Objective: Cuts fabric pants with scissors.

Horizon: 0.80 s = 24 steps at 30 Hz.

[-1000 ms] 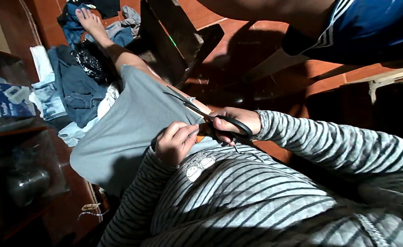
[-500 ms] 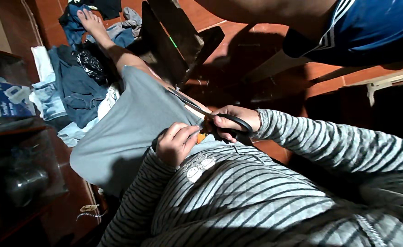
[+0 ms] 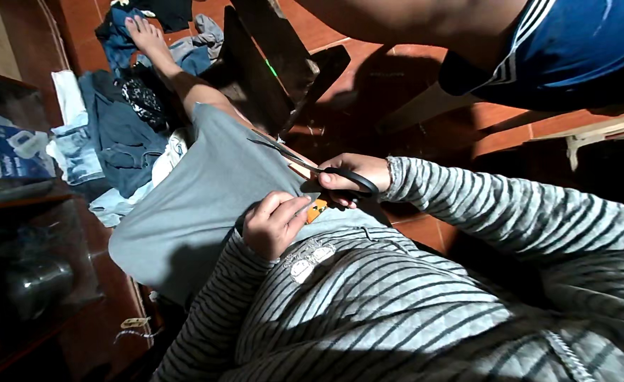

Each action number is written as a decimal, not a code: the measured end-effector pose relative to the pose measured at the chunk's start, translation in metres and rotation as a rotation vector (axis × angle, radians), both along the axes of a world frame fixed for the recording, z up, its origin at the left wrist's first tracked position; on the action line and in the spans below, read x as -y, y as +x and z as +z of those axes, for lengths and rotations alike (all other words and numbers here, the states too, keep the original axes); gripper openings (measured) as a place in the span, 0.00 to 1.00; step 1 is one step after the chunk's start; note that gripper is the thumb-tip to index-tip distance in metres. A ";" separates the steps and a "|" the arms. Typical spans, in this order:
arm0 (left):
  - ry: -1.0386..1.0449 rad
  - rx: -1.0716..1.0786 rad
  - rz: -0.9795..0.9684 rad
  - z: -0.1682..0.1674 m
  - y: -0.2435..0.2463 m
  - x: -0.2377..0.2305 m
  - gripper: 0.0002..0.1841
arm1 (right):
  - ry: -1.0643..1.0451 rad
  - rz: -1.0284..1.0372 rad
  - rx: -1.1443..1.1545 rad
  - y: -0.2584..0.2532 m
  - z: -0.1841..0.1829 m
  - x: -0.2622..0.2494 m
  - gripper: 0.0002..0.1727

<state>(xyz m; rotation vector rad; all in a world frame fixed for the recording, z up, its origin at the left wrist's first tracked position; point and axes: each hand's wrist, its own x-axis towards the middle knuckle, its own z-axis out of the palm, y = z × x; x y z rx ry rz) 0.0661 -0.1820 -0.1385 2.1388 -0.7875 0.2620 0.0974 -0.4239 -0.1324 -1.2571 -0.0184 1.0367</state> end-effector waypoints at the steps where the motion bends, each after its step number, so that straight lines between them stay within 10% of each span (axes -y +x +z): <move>1: -0.005 0.011 -0.001 0.000 0.000 0.000 0.07 | -0.012 0.014 0.000 0.001 0.002 0.001 0.24; 24: -0.112 0.011 -0.043 -0.003 0.000 -0.001 0.06 | 0.008 -0.090 -0.016 0.004 -0.002 -0.011 0.22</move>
